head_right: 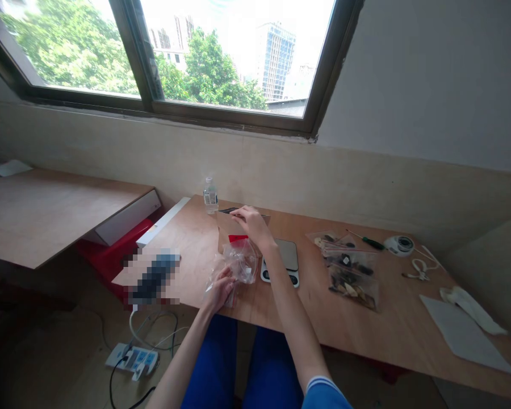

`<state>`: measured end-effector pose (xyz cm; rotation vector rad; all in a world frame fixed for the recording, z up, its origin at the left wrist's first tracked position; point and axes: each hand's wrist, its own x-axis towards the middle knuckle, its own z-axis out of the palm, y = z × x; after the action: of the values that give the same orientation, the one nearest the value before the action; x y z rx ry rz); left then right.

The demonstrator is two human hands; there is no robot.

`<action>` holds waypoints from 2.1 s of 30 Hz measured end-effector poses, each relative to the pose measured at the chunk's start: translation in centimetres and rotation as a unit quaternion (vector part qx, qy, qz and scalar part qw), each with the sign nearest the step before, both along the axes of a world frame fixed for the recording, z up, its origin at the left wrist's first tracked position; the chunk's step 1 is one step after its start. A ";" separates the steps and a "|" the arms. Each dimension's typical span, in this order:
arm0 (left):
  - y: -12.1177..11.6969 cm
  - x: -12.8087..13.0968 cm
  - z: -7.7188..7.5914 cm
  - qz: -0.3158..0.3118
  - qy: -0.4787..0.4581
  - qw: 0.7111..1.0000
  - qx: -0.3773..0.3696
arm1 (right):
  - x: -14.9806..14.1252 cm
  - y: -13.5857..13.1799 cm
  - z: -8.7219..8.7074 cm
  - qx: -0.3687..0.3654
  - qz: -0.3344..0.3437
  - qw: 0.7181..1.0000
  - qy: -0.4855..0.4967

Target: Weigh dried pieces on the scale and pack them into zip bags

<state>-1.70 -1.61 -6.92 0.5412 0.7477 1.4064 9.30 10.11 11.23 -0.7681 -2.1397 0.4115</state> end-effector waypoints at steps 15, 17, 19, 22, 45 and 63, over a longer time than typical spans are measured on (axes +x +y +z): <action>-0.3 0.7 2.0 -0.036 0.071 0.994 0.079 | 5.9 -7.5 -8.5 -0.314 -0.083 0.940 0.106; -0.5 0.7 2.5 -0.051 0.095 0.990 0.096 | 6.2 -7.9 -9.3 -0.345 -0.050 0.931 0.105; -0.7 0.7 2.8 -0.051 0.113 0.987 0.099 | 6.2 -8.2 -9.5 -0.337 -0.042 0.934 0.109; -1.4 0.7 2.9 -0.031 0.130 0.987 0.091 | 5.8 -8.6 -9.3 -0.327 -0.015 0.940 0.098; -4.7 1.3 3.9 0.112 0.257 0.957 0.076 | 4.5 -11.6 -9.5 -0.379 0.066 0.909 0.157; -4.0 1.7 4.1 0.180 0.249 0.950 0.052 | 3.0 -11.1 -10.9 -0.473 0.031 0.825 0.308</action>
<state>-0.04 -5.56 -2.80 0.8947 1.2286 1.6729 12.35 -0.94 0.34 -0.9053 -1.2552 1.5888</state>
